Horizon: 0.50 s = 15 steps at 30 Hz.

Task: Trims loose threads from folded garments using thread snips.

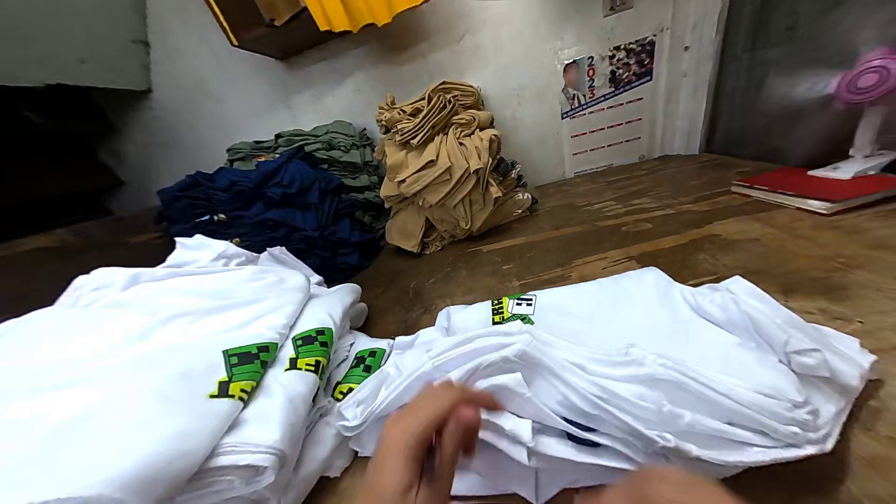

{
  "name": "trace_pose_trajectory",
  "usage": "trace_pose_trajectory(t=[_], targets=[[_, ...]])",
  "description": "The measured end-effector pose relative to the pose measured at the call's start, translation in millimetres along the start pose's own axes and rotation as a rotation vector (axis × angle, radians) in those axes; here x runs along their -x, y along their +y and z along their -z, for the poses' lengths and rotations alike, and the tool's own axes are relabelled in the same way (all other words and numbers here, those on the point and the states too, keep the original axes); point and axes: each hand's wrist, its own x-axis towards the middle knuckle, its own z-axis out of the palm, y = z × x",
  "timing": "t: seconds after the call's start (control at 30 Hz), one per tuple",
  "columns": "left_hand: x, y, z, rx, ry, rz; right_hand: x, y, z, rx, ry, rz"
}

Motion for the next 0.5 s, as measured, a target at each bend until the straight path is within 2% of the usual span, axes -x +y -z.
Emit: trace_pose_trajectory(t=[0.07,0.1,0.17,0.2,0.27,0.3,0.33,0.43,0.47,0.5], targets=[[-42,-10,-6,-0.140,0.086,-0.008,-20,9,26,0.210,0.285,-0.095],[-64,-14,-15,-0.231,0.112,0.001,-31,19,35,0.384,0.334,-0.179],[-103,-27,-36,-0.333,0.069,0.043,-42,46,43,0.578,0.199,-0.318],[-116,-35,-46,-0.335,-0.031,0.096,-38,58,42,0.572,0.093,-0.319],[-124,-46,-62,-0.185,-0.334,0.227,-25,68,45,0.437,-0.032,-0.169],[-121,-47,-65,-0.082,-0.481,0.233,-19,63,53,0.326,-0.056,-0.091],[-111,-43,-66,-0.017,-0.552,0.191,-12,55,63,0.184,-0.077,-0.048],[-57,-26,-60,0.065,-0.400,-0.080,15,40,83,-0.384,0.018,-0.014],[-41,-18,-55,0.043,-0.376,-0.153,20,36,84,-0.444,0.101,-0.019],[-28,-7,-52,-0.019,-0.390,-0.191,21,32,84,-0.333,0.151,-0.054]])
